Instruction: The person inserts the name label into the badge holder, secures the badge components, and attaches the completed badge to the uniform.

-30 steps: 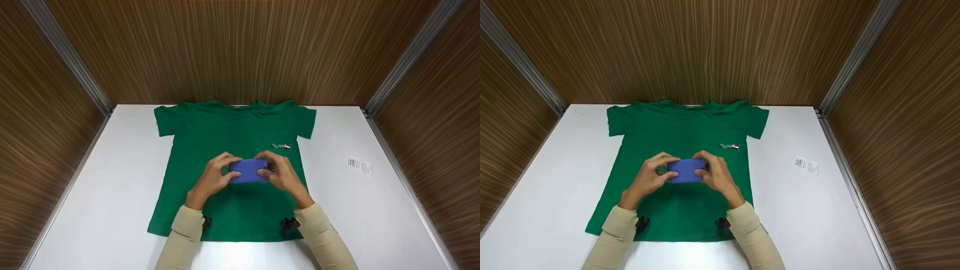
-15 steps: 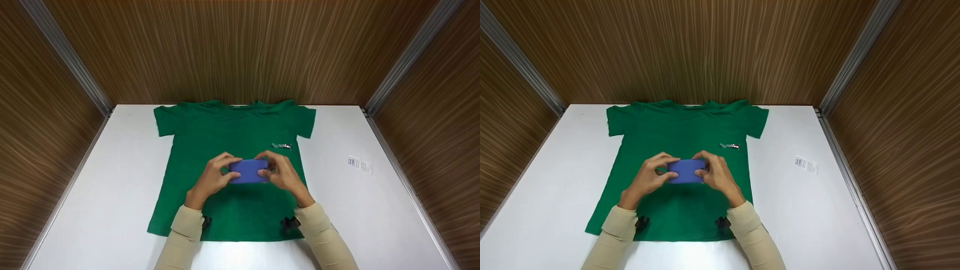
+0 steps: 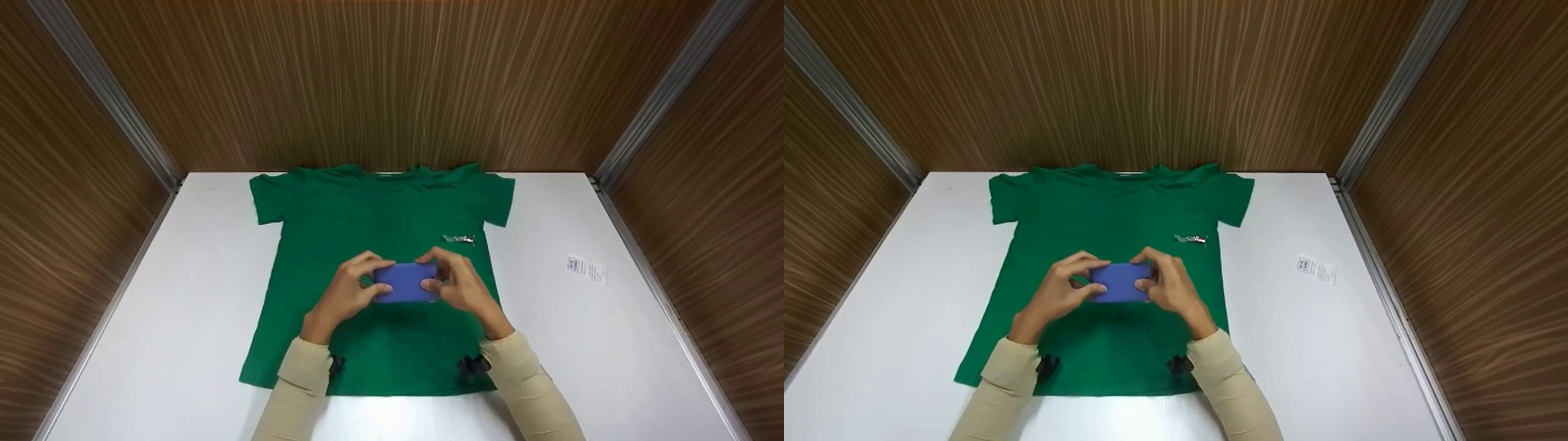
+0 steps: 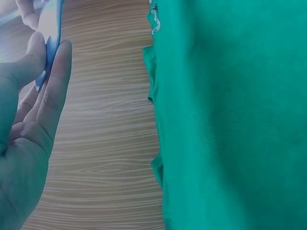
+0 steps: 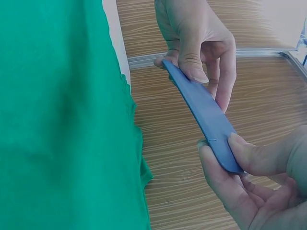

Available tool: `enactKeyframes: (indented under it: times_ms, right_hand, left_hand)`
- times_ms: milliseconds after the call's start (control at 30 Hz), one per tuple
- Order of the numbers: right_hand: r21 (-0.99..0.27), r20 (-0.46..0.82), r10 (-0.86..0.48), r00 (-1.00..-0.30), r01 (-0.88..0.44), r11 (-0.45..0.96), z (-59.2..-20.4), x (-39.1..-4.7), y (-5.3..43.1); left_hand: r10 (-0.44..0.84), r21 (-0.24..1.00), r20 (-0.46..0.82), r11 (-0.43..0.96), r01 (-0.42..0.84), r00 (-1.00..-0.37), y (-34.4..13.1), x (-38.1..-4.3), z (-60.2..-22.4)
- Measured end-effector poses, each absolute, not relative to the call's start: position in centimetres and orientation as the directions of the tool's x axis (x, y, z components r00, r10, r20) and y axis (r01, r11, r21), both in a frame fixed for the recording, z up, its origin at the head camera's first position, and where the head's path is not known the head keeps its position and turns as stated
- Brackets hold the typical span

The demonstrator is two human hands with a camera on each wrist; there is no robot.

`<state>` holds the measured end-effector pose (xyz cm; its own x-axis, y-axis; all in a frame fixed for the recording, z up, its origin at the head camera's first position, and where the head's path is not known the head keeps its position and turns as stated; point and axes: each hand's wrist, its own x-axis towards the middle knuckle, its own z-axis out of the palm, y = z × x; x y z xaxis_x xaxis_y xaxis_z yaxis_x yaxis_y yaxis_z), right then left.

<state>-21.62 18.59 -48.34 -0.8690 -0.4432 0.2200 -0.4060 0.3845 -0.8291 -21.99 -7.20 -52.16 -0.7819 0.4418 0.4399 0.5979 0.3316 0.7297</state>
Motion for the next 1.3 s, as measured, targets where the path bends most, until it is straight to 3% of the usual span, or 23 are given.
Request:
enactKeyframes:
  times_ms: [1300]
  right_hand:
    - [-0.877,0.091,-0.476,-0.875,-0.297,0.377,-48.7,-22.7,19.7]
  left_hand:
    - [0.436,0.721,0.432,0.359,0.593,-0.789,-7.6,-22.1,-52.0]
